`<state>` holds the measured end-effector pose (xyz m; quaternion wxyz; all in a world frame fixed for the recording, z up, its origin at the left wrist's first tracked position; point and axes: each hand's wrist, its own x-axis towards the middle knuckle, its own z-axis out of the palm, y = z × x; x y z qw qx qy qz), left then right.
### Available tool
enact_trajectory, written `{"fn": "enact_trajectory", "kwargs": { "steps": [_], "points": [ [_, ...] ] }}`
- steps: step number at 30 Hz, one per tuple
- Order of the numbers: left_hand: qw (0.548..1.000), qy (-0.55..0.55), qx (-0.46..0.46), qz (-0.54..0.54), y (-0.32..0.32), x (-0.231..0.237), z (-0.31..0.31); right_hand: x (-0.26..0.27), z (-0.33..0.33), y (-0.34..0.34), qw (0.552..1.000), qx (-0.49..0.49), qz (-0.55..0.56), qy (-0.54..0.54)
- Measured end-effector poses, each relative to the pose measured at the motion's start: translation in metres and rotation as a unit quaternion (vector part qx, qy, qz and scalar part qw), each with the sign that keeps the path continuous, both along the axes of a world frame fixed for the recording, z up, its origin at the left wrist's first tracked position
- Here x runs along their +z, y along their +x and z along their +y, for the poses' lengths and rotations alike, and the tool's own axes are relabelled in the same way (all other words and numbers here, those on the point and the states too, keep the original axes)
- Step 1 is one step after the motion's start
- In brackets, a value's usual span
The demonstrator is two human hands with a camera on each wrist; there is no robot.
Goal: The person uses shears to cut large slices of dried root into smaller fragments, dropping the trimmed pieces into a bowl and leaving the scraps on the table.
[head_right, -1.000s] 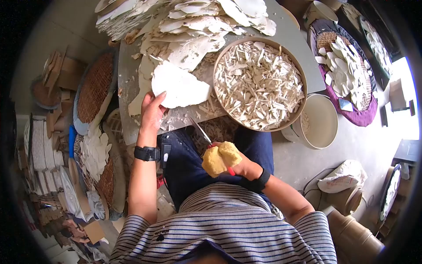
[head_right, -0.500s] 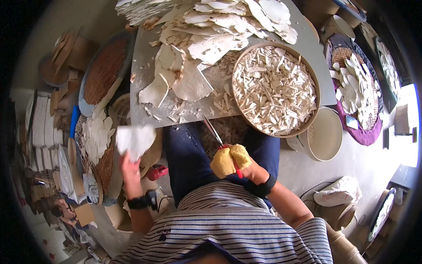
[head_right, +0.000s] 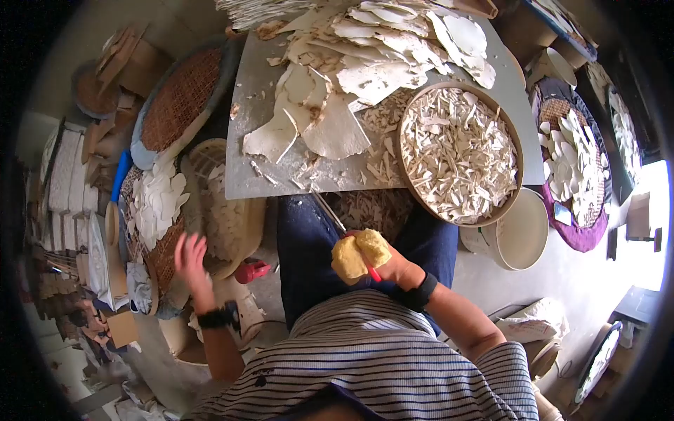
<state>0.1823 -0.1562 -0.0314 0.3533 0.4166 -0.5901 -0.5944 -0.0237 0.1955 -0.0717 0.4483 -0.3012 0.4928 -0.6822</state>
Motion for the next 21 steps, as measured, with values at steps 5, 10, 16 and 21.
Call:
{"fn": "enact_trajectory", "kwargs": {
  "steps": [5,10,16,21],
  "points": [
    [0.886,-0.314,-0.321,-0.117,-0.178,-0.007,0.020,-0.006,0.002,0.004,0.998,-0.016,0.056,0.028],
    [0.730,-0.529,-0.311,-0.302,-0.240,-0.025,0.036,-0.007,0.007,0.005,0.997,-0.044,0.055,0.034],
    [0.791,-0.520,-0.306,-0.103,-0.236,-0.015,0.006,-0.021,0.015,0.002,0.996,-0.053,0.057,0.048],
    [0.931,-0.182,-0.310,-0.065,-0.229,0.010,0.009,-0.016,0.012,0.001,0.995,-0.071,0.018,0.062]
  ]
}}
